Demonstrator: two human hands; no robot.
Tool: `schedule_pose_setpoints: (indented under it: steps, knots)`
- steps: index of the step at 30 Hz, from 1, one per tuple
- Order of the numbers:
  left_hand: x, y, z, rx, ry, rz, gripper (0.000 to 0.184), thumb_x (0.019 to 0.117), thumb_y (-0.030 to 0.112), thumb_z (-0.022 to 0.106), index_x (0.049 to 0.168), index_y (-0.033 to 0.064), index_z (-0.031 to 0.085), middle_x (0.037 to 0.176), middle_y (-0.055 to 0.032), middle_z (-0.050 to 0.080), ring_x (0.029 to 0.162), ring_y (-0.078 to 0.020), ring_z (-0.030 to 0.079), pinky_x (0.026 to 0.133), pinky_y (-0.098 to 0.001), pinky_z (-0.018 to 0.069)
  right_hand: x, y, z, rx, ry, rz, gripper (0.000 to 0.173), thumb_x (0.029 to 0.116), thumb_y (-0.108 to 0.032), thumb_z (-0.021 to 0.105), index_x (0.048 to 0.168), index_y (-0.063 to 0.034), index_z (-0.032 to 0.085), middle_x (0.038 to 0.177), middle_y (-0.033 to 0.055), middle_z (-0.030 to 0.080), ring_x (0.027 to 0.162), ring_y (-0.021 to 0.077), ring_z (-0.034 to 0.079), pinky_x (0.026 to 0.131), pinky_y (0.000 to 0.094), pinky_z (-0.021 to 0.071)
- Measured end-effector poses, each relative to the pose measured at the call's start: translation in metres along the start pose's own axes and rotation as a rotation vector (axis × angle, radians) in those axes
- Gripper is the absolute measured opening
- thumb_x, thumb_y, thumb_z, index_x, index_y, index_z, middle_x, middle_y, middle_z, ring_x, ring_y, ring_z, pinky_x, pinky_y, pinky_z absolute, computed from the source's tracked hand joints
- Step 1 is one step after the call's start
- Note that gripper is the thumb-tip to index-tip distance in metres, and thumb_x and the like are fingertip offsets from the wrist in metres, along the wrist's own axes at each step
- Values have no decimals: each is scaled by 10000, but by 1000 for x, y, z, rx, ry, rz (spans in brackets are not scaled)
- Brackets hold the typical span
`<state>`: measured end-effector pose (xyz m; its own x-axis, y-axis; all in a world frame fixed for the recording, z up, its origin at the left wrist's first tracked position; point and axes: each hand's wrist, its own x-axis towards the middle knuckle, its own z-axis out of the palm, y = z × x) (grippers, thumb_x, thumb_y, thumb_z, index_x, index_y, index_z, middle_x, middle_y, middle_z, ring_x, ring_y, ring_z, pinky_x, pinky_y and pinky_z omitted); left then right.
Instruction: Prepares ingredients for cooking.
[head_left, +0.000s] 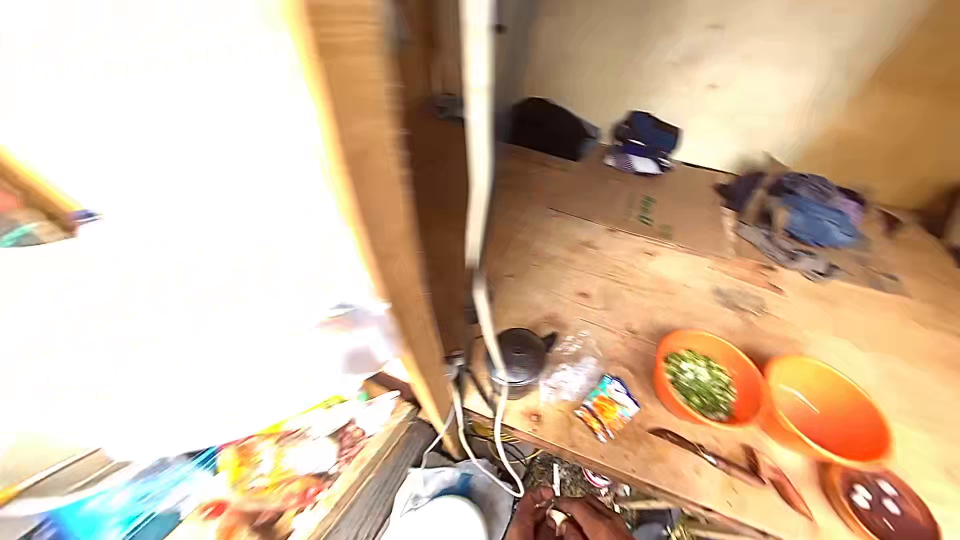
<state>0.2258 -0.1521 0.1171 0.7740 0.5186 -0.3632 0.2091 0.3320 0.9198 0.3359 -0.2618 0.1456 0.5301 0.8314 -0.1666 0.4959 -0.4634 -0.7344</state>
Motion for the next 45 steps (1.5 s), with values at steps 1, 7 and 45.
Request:
schedule_pose_setpoints:
  steps: [1,7,45]
  knots:
    - [1,3,12,59,-41,-9,362,989,-8,449,1344,-75,459,1005,-151,703,823,-187,702,715,-379,598,-10,6,-5,-41,11,34,321,1032,-198,540,1234,-14,710,1163,197,720,1082,341,708,954,521,568]
    - [-2,-17,91,296,-77,60,288,901,-54,480,1143,-95,631,960,-143,693,845,-164,678,764,-366,579,-65,55,-22,-142,195,77,322,1042,-195,524,1254,-3,673,1114,225,713,892,362,746,757,522,622]
    - [-77,-56,366,-724,419,-36,255,1056,80,413,1213,-19,588,911,-141,675,478,-93,524,399,-219,435,-95,283,-236,1446,-616,463,369,999,-163,306,1249,-46,551,1096,175,695,805,269,711,681,393,605]
